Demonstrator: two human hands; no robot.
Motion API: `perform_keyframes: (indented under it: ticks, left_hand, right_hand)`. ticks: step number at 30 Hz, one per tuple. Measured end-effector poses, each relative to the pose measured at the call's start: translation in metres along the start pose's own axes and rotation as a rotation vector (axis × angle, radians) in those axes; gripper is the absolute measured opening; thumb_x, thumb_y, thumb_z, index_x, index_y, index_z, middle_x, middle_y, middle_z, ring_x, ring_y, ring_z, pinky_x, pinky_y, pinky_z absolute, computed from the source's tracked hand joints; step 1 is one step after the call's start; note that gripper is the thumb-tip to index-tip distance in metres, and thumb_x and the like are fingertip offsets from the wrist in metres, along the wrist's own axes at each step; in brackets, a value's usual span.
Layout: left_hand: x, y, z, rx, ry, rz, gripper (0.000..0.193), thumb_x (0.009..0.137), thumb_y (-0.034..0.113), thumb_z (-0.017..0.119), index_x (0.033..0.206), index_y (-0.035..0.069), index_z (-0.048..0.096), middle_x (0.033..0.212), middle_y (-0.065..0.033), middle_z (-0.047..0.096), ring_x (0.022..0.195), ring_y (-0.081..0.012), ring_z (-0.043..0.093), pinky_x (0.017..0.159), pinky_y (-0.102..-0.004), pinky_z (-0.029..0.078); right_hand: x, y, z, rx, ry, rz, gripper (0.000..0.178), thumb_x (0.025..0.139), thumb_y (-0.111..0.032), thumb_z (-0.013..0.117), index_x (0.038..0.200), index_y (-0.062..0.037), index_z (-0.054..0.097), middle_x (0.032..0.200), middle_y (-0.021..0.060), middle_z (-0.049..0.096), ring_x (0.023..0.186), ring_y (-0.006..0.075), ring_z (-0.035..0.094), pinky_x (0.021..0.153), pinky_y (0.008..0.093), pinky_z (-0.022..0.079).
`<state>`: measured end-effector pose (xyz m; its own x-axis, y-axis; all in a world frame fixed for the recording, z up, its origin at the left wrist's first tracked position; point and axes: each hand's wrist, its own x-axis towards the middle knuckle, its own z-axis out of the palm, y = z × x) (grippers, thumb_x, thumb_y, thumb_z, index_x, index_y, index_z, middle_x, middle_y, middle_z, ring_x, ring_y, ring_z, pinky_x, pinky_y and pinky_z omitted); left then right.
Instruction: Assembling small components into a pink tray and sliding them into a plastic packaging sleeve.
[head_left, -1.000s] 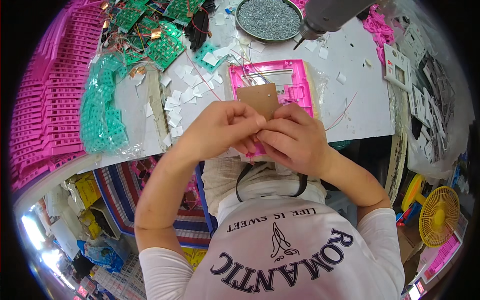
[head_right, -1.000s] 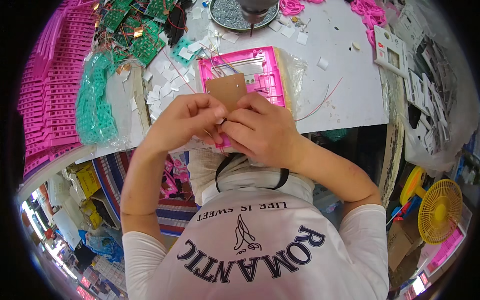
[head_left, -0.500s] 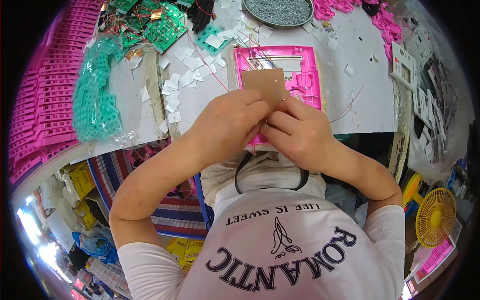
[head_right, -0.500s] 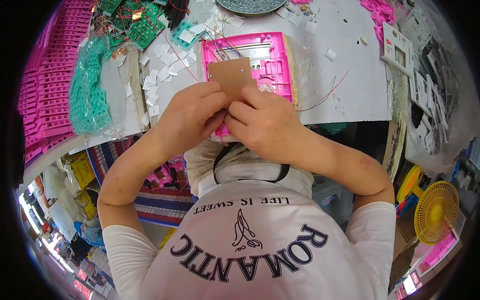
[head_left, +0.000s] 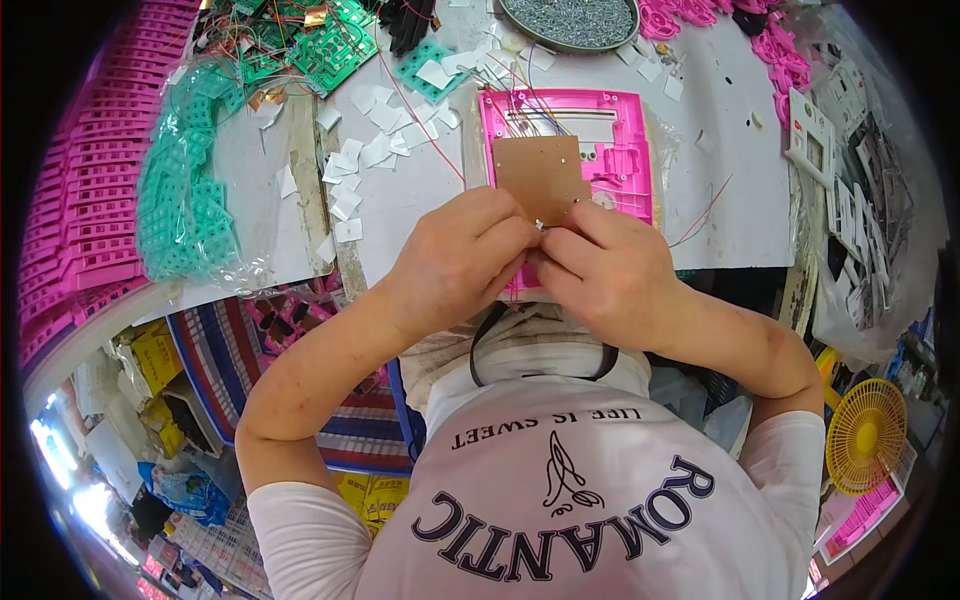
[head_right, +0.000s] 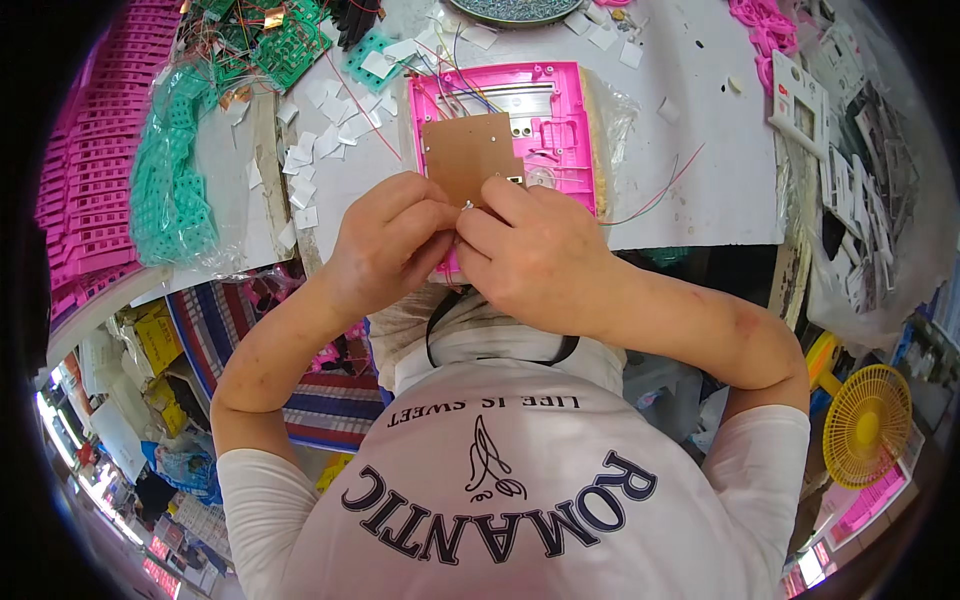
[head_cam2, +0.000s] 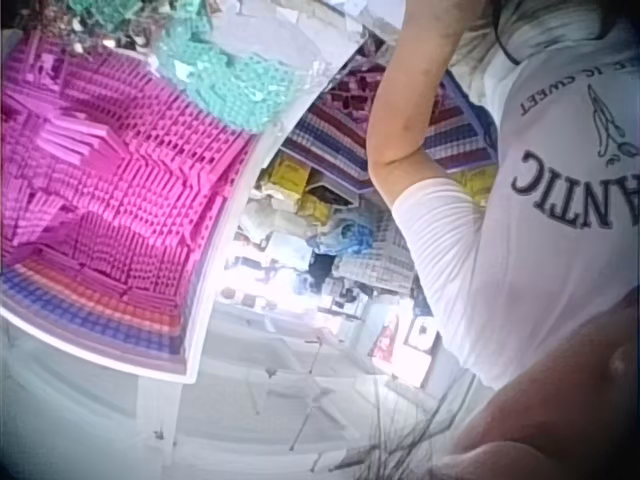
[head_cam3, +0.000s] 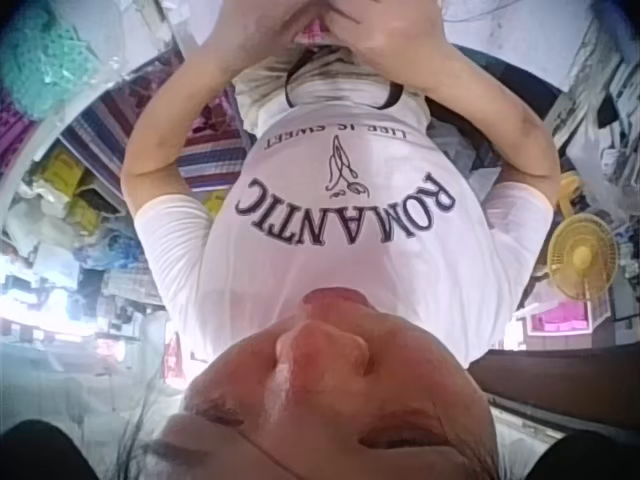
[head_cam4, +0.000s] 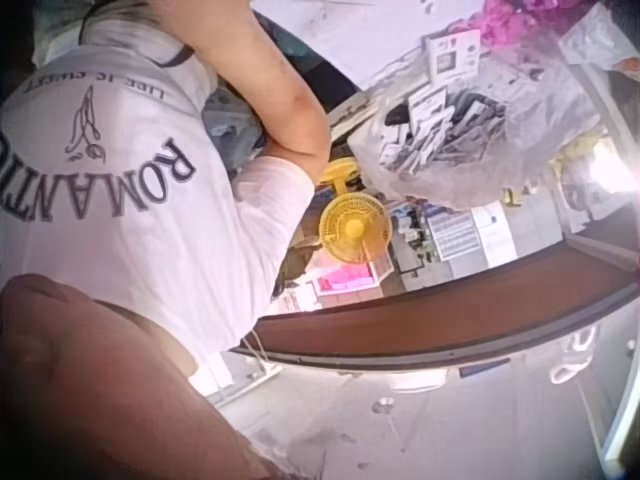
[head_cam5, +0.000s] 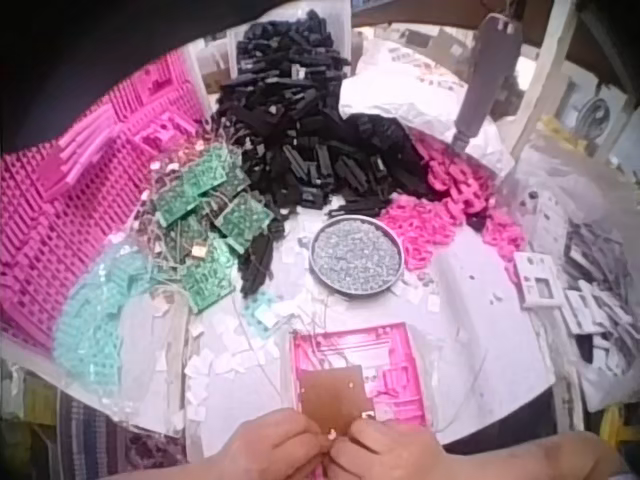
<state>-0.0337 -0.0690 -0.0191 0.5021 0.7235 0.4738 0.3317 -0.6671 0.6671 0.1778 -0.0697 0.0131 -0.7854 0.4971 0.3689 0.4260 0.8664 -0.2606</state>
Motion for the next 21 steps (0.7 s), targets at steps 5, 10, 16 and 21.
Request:
perform_keyframes:
  ticks: [5,10,16,21]
  left_hand:
    - [0.002,0.004,-0.003,0.060,-0.072,-0.069,0.027,0.071,-0.007,0.074,0.093,0.004,0.063,0.082,-0.0107,0.059,0.070,-0.0274,0.058,0.060,-0.0358,0.049]
    - [-0.001,-0.004,-0.023,-0.266,0.291,-0.693,0.017,0.082,-0.003,0.070,0.094,0.005,0.061,0.082,-0.0075,0.055,0.069,-0.0199,0.055,0.061,-0.0320,0.046]
    - [-0.038,0.046,-0.013,0.009,0.119,-0.691,0.020,0.083,0.008,0.080,0.093,0.004,0.063,0.076,-0.0054,0.055,0.066,-0.0195,0.057,0.057,-0.0336,0.045]
    - [-0.057,0.068,0.033,0.021,0.081,-0.664,0.018,0.081,0.007,0.081,0.080,0.002,0.064,0.070,-0.0091,0.059,0.059,-0.0265,0.055,0.053,-0.0361,0.042]
  right_hand:
    - [0.003,-0.003,-0.007,-0.033,-0.157,-0.001,0.021,0.066,-0.017,0.067,0.082,-0.0054,0.072,0.090,0.0026,0.058,0.093,0.0211,0.054,0.070,0.0313,0.049]
    - [-0.006,-0.005,-0.016,-0.092,-0.274,-0.023,0.029,0.074,-0.017,0.065,0.097,-0.0012,0.074,0.094,0.0031,0.059,0.094,0.0209,0.054,0.071,0.0308,0.047]
    - [-0.013,-0.005,-0.003,0.002,-0.194,0.107,0.046,0.077,-0.016,0.064,0.119,0.0013,0.067,0.093,0.0032,0.059,0.091,0.0215,0.055,0.071,0.0321,0.047]
    - [-0.007,-0.014,-0.007,0.030,-0.237,0.176,0.053,0.078,-0.015,0.063,0.126,0.0049,0.062,0.095,0.0058,0.058,0.092,0.0237,0.055,0.075,0.0335,0.048]
